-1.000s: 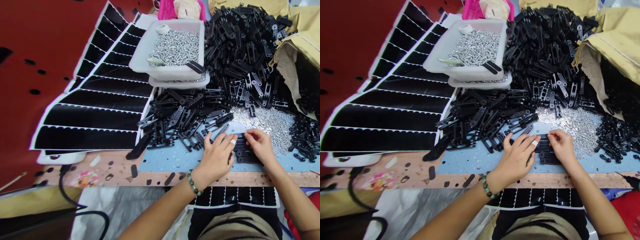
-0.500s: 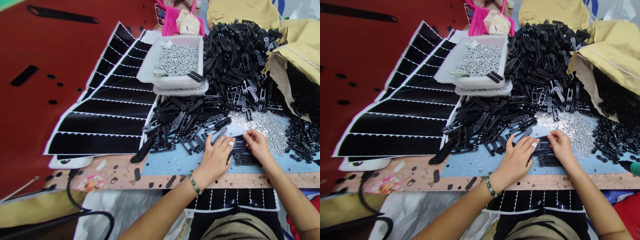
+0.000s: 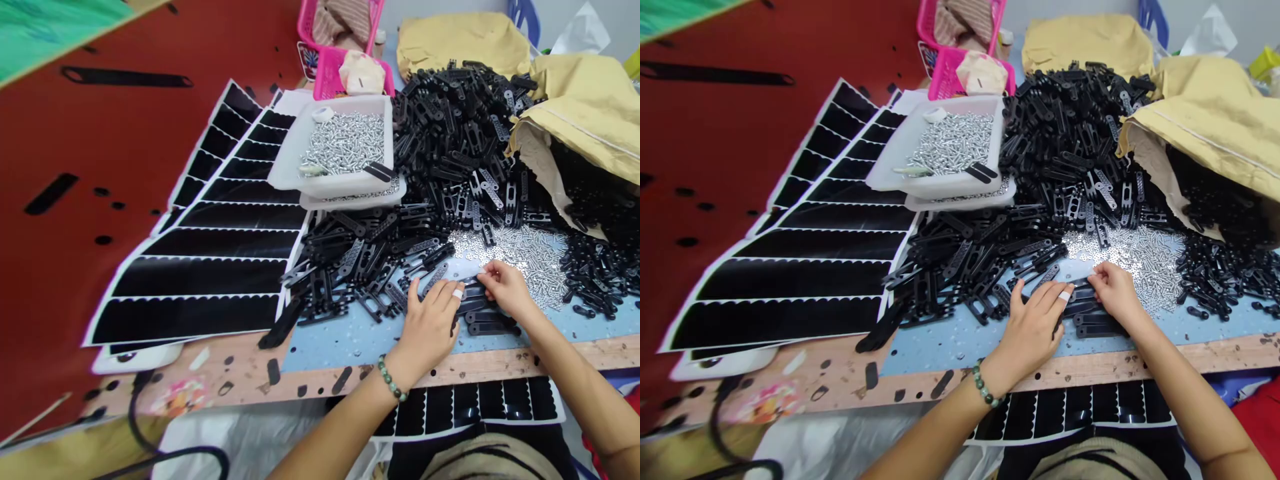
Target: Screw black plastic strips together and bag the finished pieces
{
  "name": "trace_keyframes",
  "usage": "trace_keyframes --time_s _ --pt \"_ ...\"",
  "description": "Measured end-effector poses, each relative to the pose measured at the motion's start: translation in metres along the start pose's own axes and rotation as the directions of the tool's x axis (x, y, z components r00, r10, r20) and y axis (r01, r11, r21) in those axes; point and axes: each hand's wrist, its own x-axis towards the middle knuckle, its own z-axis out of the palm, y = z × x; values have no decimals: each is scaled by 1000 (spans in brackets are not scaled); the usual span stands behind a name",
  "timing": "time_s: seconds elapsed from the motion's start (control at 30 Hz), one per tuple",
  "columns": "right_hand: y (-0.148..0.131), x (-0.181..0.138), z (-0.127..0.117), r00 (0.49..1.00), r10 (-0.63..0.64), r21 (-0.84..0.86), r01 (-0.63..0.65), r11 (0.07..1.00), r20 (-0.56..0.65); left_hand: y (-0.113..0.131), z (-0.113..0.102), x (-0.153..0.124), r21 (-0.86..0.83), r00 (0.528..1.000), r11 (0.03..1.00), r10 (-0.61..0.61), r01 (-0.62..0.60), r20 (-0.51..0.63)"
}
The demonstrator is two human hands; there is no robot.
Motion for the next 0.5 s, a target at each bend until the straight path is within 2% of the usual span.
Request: trace_keyframes --time_s 0.1,0.17,0.5 --pt "5 -2 2 999 38 172 -40 984 12 0 1 0 3 1000 1000 3 -3 -13" --pt "5 -4 3 999 33 186 -31 982 -10 1 2 0 8 1000 1000 5 -5 -23" --pt "-5 -3 3 996 -53 -128 43 991 -76 4 3 4 58 1000 998 -4 6 -19"
